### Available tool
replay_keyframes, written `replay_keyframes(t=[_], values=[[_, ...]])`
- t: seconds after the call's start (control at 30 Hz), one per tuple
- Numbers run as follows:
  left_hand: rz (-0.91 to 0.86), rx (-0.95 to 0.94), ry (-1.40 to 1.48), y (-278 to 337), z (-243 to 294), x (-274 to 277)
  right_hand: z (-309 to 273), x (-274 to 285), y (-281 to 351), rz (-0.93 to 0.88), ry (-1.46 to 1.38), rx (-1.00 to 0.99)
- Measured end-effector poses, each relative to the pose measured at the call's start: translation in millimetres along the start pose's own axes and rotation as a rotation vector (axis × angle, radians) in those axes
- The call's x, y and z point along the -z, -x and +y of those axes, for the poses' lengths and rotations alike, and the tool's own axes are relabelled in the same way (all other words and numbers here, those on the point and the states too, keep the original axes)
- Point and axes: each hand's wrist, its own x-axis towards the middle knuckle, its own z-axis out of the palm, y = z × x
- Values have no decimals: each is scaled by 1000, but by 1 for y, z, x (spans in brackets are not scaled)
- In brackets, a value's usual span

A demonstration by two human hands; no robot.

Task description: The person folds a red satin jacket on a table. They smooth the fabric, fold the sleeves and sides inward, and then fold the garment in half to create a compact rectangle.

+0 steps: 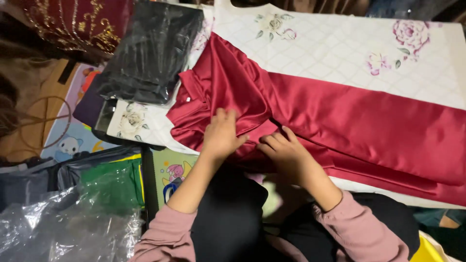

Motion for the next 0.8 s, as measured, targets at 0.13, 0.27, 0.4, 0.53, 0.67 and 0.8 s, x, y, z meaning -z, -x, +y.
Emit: replay_keyframes(t=[0.13,0.27,0.4,0.53,0.67,0.8], values=[[-60,-35,13,-2,-1,1,8,14,-7,-24,-67,42],[10,-138,504,34,30,44,19,80,-3,-59,-989,-166],[-135,-383,727,52,29,55,53,79,29,29,-1383,-237],[82,-850,421,62,28,79,91,88,61,222,-1663,-443],[220,-730,89,40,3,49,120,97,76,336,-1353,-560],[60,-508,175,46,15,63,99,155,49,376,-504,-639]])
